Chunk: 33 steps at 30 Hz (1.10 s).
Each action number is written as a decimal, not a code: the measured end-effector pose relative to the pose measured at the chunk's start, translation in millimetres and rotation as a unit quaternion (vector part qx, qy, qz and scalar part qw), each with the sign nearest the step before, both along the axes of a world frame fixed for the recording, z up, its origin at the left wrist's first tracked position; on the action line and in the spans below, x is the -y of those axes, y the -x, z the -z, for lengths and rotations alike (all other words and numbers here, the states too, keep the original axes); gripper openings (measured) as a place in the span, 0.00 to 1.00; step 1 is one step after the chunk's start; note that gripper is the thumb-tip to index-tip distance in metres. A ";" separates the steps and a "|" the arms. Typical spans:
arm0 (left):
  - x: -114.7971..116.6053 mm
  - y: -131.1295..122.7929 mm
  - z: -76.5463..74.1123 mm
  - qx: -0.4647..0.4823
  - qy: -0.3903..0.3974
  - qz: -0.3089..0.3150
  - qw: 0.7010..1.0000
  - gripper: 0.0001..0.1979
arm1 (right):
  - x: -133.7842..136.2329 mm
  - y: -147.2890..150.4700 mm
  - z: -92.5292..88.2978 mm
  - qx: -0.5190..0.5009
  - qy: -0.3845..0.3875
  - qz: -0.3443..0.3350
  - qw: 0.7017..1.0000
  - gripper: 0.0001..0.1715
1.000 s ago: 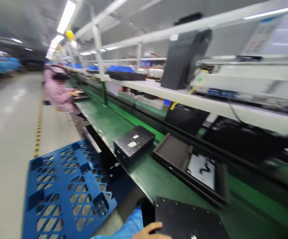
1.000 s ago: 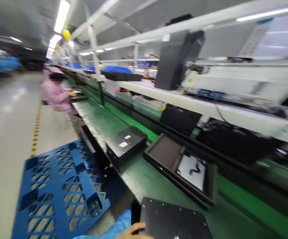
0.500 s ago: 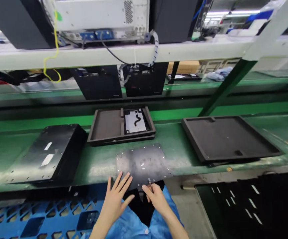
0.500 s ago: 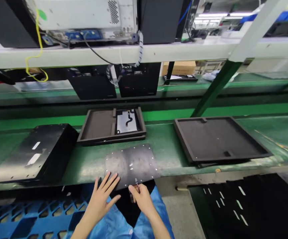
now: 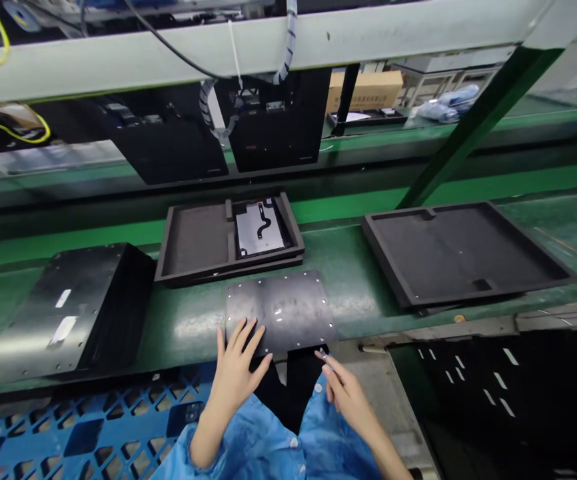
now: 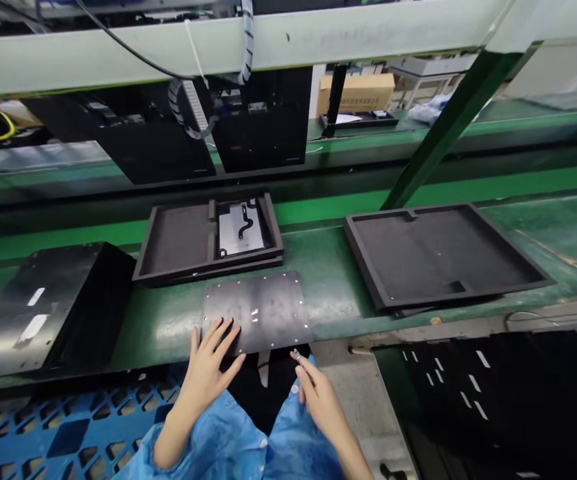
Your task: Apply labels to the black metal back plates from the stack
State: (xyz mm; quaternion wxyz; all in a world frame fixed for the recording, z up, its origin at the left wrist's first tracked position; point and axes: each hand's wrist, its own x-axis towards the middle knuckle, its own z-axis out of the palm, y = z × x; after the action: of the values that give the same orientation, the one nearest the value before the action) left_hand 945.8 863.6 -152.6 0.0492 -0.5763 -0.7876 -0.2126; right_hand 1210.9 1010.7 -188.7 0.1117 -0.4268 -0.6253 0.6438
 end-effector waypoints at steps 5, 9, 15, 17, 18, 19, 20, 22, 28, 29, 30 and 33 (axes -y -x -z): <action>-35.5 -11.8 -6.8 0.014 0.006 0.054 0.998 0.26 | 6.0 7.8 4.7 -0.015 -0.028 0.045 0.998 0.36; -50.0 -16.0 -4.4 0.011 0.007 0.051 0.999 0.24 | 10.3 13.9 4.9 -0.015 -0.026 0.061 0.998 0.38; -51.5 -18.0 -2.2 -0.011 0.002 0.047 0.999 0.26 | 10.4 15.3 9.4 -0.008 -0.025 0.086 0.996 0.42; -51.2 -17.9 -3.7 -0.013 0.013 0.046 0.999 0.26 | 12.3 15.0 14.6 -0.011 -0.018 0.100 0.995 0.42; -51.1 -17.9 -4.6 -0.013 0.023 0.045 0.999 0.26 | 13.8 15.0 17.7 -0.012 -0.015 0.110 0.994 0.42; -50.9 -17.8 -5.3 -0.015 0.035 0.043 0.998 0.27 | 15.6 15.2 20.7 -0.013 -0.011 0.121 0.992 0.41; -50.8 -17.6 -5.9 -0.017 0.050 0.041 0.998 0.28 | 17.6 15.7 23.7 -0.013 -0.009 0.131 0.991 0.41; -50.5 -17.2 -6.4 -0.028 0.074 0.042 0.996 0.32 | 21.6 17.8 28.2 -0.014 -0.011 0.143 0.990 0.41; -51.0 -16.5 -3.9 -0.056 0.097 0.058 0.992 0.37 | 27.8 31.9 30.7 -0.012 -0.079 0.170 0.982 0.41; -51.1 -16.3 -3.6 -0.055 0.099 0.059 0.992 0.36 | 28.1 33.0 30.2 -0.012 -0.084 0.170 0.982 0.42; -51.1 -15.9 -3.5 -0.051 0.100 0.060 0.992 0.35 | 28.4 33.0 29.3 -0.014 -0.083 0.168 0.982 0.42; -51.1 -12.2 -7.2 -0.023 0.093 0.059 0.994 0.35 | 29.9 27.9 23.8 -0.018 -0.069 0.163 0.984 0.43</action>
State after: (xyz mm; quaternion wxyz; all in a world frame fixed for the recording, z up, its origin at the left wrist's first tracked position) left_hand 958.0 914.8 -145.4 0.0011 -0.6286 -0.7673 -0.1270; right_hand 1183.0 980.8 -212.4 0.2556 -0.5024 -0.5881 0.5801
